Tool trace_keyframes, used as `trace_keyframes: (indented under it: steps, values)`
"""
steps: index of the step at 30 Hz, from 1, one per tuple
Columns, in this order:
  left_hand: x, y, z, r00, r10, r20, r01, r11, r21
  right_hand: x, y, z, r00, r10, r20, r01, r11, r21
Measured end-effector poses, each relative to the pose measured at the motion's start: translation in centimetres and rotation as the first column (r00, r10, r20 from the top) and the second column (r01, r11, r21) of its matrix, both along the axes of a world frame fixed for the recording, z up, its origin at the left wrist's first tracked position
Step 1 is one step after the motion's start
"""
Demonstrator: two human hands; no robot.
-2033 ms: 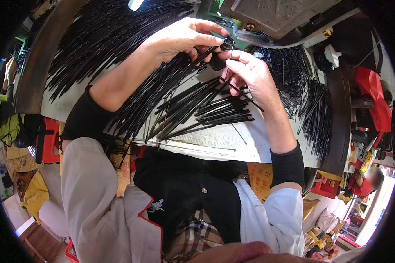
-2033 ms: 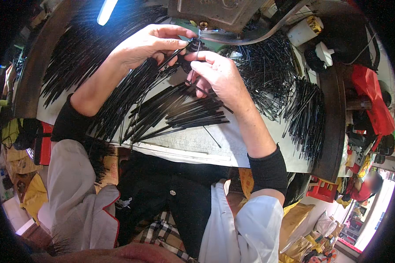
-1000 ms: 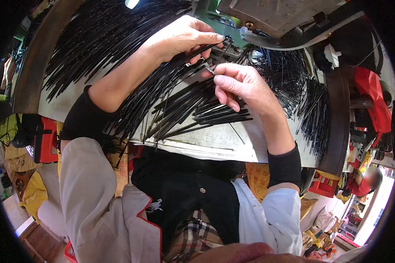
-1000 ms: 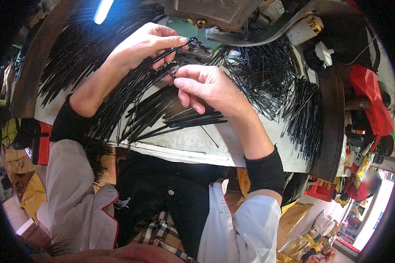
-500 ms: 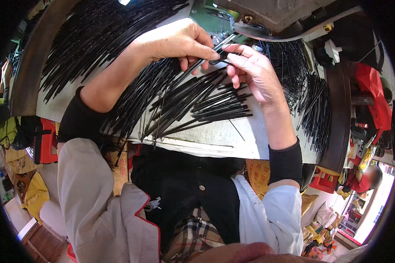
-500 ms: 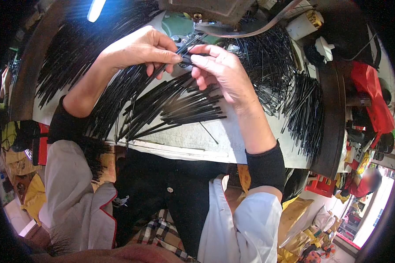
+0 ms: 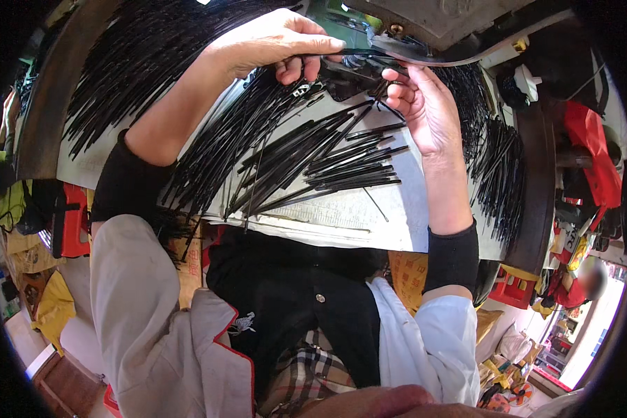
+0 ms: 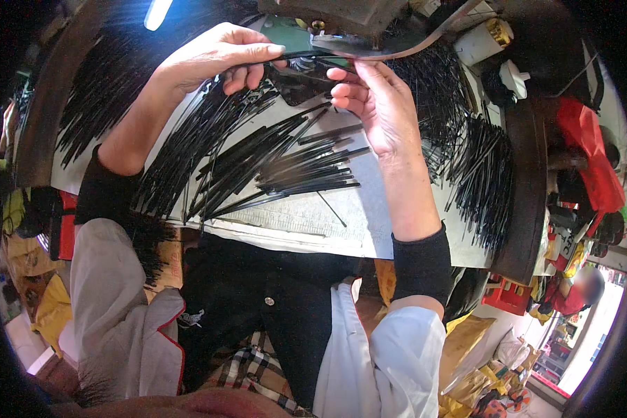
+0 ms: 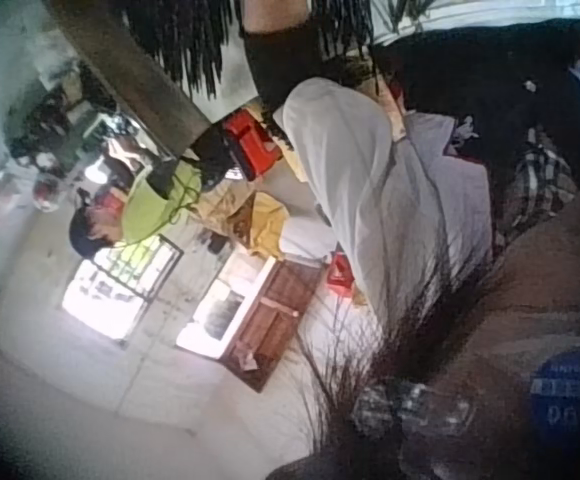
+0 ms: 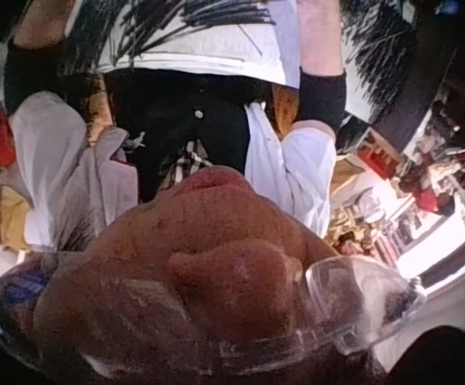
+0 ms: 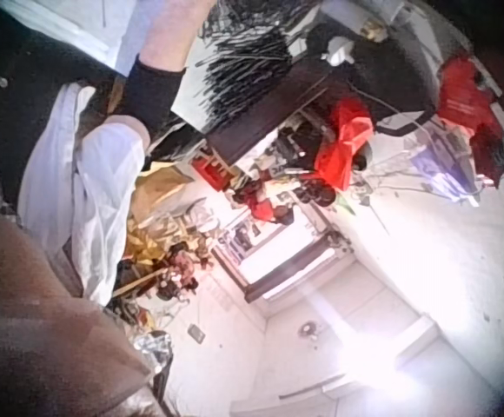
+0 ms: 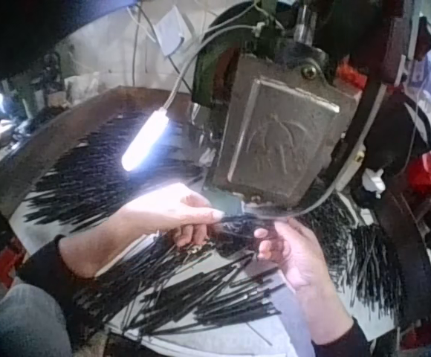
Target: Manually assemble and trim black plastic components using a mechanical press.
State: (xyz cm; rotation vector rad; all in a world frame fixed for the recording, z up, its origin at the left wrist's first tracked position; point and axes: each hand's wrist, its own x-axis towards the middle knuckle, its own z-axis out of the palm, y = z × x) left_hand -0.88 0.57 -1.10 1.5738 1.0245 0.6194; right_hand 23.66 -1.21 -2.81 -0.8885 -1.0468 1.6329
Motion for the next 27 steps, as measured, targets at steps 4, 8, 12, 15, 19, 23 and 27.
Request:
trace_keyframes:
  steps: [4, 8, 12, 15, 19, 23, 27]
  values:
    - [0.4, 0.3, -0.9, 0.996, 0.045, 0.083, -0.049, 0.998, 0.042, 0.0, 0.3, -0.4, 0.999, -0.011, -0.041, 0.012, 1.000, 0.026]
    - [0.8, 0.4, -1.1, 0.989, 0.102, 0.111, -0.104, 0.994, 0.012, -0.1, 0.4, -0.7, 0.999, -0.042, -0.028, 0.044, 0.998, 0.041]
    - [1.3, 0.6, -1.3, 0.982, 0.107, 0.156, -0.102, 0.994, -0.041, 0.2, 0.5, -0.8, 0.999, -0.043, -0.015, 0.043, 0.998, 0.036]
    - [1.2, 0.7, -1.3, 0.984, 0.107, 0.141, -0.104, 0.994, -0.026, 0.2, 0.6, -0.8, 0.999, -0.036, -0.023, 0.037, 0.998, 0.041]
    - [1.1, 0.8, -0.8, 0.984, 0.078, 0.158, -0.060, 0.991, -0.119, 0.5, 1.1, -0.9, 0.997, -0.009, -0.082, 0.007, 1.000, -0.023]
    - [1.2, 0.9, -1.0, 0.985, 0.083, 0.152, -0.063, 0.989, -0.132, 0.6, 1.4, -1.2, 0.995, -0.005, -0.099, -0.001, 0.998, -0.055]
    - [1.2, 0.8, -0.8, 0.985, 0.095, 0.146, -0.082, 0.992, -0.090, 0.6, 1.2, -1.2, 0.995, -0.011, -0.098, 0.008, 0.999, -0.032]
